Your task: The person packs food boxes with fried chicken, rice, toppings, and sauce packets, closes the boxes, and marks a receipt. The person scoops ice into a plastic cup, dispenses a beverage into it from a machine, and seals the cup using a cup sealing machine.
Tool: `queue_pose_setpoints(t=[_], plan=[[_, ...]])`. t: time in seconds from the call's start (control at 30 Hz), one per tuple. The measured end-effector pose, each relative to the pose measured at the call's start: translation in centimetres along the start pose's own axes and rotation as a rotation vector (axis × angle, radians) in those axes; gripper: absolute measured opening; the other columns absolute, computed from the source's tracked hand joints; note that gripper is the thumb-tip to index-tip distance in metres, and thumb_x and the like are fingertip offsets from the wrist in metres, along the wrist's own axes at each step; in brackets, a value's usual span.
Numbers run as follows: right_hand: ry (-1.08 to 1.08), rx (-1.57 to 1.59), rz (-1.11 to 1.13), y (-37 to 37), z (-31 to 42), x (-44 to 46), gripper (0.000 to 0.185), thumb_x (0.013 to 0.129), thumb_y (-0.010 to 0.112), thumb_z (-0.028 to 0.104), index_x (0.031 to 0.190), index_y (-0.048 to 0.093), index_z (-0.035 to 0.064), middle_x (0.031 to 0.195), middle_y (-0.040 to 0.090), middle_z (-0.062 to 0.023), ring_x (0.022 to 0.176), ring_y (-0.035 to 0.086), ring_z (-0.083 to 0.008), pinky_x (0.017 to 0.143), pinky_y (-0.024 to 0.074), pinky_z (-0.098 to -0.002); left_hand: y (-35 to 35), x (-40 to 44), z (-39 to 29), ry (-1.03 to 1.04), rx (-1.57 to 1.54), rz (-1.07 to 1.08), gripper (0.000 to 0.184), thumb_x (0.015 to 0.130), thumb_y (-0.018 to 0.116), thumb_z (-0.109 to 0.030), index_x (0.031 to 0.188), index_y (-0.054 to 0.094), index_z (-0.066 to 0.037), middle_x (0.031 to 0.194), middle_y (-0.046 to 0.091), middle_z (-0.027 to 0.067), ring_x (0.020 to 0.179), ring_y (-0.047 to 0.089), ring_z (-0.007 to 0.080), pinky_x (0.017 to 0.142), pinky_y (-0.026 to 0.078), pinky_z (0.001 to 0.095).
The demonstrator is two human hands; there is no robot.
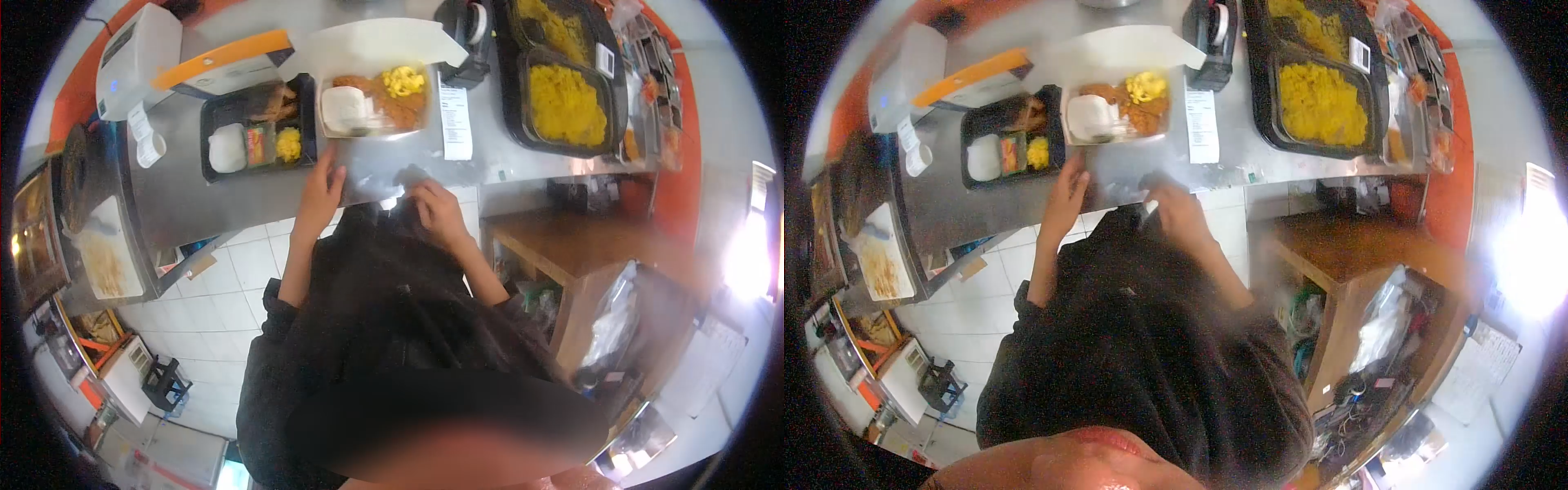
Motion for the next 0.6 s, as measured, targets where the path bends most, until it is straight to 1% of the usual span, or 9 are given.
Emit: queue_pose_setpoints(t=[0.03, 0.2, 0.33, 0.37, 0.4, 0.43, 0.47, 0.53, 0.6], plan=[[0.035, -0.014, -0.049, -0.5, -0.6, -0.5, 0.021, 0.076, 0.054, -0.006, 0.093, 0.060, 0.0047, 0.092, 0.058, -0.0128, 0.082, 0.059, -0.0328, 0.072, 0.0490, -0.0370, 0.2, 0.9, 0.9, 0.074, 0.027, 0.022, 0.051, 0.097, 0.045, -0.019, 0.141, 0.028, 0.002, 0.144, 0.034, 0.0207, 0.130, 0.041, 0.0311, 0.106, 0.034, 0.0366], [0.271, -0.079, -0.180, -2.2, -3.6, -2.0, 0.025, 0.079, 0.052, -0.006, 0.099, 0.061, 0.0051, 0.087, 0.058, -0.0136, 0.071, 0.060, -0.0317, 0.067, 0.0494, -0.0360, -1.2, 2.0, 0.5, -0.070, -0.129, -0.077, 0.059, 0.097, 0.044, -0.012, 0.145, 0.013, 0.003, 0.151, 0.017, 0.0217, 0.133, 0.035, 0.0333, 0.110, 0.028, 0.0376], [0.251, -0.106, -0.429, -4.6, -5.3, -0.6, 0.033, 0.082, 0.048, -0.004, 0.110, 0.061, 0.0082, 0.077, 0.057, -0.0140, 0.065, 0.058, -0.0266, 0.063, 0.0477, -0.0341, -2.1, 2.8, 1.3, -0.045, -0.124, -0.186, 0.055, 0.098, 0.043, -0.015, 0.143, 0.019, 0.003, 0.149, 0.023, 0.0217, 0.134, 0.034, 0.0325, 0.110, 0.028, 0.0379], [0.416, -0.069, -0.319, -5.1, -6.1, -0.4, 0.041, 0.080, 0.048, -0.002, 0.118, 0.057, 0.0103, 0.099, 0.064, -0.0151, 0.075, 0.063, -0.0333, 0.065, 0.0503, -0.0401, -2.4, 3.0, 1.2, -0.075, -0.073, -0.181, 0.053, 0.097, 0.044, -0.016, 0.142, 0.023, 0.003, 0.147, 0.027, 0.0214, 0.133, 0.036, 0.0318, 0.109, 0.029, 0.0382], [0.423, -0.060, -0.315, -5.6, -6.4, -0.1, 0.041, 0.080, 0.048, -0.002, 0.118, 0.057, 0.0103, 0.099, 0.064, -0.0151, 0.075, 0.063, -0.0333, 0.065, 0.0503, -0.0401, -2.7, 3.2, 1.2, -0.105, -0.022, -0.173, 0.051, 0.097, 0.045, -0.017, 0.141, 0.027, 0.003, 0.145, 0.031, 0.0211, 0.132, 0.037, 0.0312, 0.108, 0.031, 0.0385], [0.455, -0.074, -0.335, -6.0, -7.1, 0.4, 0.042, 0.080, 0.048, -0.002, 0.118, 0.057, 0.0107, 0.099, 0.064, -0.0147, 0.075, 0.064, -0.0329, 0.064, 0.0504, -0.0398, -3.1, 3.5, 1.0, -0.070, 0.136, -0.181, 0.045, 0.097, 0.046, -0.020, 0.135, 0.038, 0.002, 0.135, 0.045, 0.0190, 0.121, 0.049, 0.0281, 0.100, 0.039, 0.0377], [0.488, -0.090, -0.353, -6.4, -7.6, 0.8, 0.042, 0.080, 0.048, -0.002, 0.119, 0.056, 0.0111, 0.098, 0.065, -0.0143, 0.074, 0.064, -0.0324, 0.064, 0.0505, -0.0395, -3.1, 3.9, 1.1, -0.076, 0.142, -0.177, 0.045, 0.097, 0.046, -0.020, 0.135, 0.038, 0.002, 0.135, 0.045, 0.0190, 0.121, 0.049, 0.0281, 0.100, 0.039, 0.0377], [0.505, -0.099, -0.332, -6.8, -8.1, 1.5, 0.045, 0.080, 0.048, -0.001, 0.122, 0.054, 0.0128, 0.095, 0.065, -0.0151, 0.075, 0.064, -0.0318, 0.063, 0.0510, -0.0395, -3.1, 4.5, 1.5, -0.136, 0.053, -0.193, 0.041, 0.096, 0.048, -0.021, 0.131, 0.045, 0.000, 0.121, 0.054, 0.0153, 0.100, 0.057, 0.0246, 0.088, 0.044, 0.0355], [0.408, -0.246, -0.311, -6.9, -8.2, 2.3, 0.046, 0.084, 0.046, 0.002, 0.127, 0.052, 0.0186, 0.076, 0.061, -0.0159, 0.066, 0.061, -0.0323, 0.062, 0.0482, -0.0417, -3.0, 4.6, -0.2, -0.081, 0.089, -0.241, 0.039, 0.096, 0.049, -0.022, 0.129, 0.047, -0.001, 0.115, 0.055, 0.0132, 0.092, 0.057, 0.0230, 0.084, 0.044, 0.0344]])
Point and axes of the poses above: each hand's wrist, its own x-axis towards the middle knuckle, its own y-axis out of the palm, z = x × y, the point moved 5 cm from there along x, towards the middle knuckle
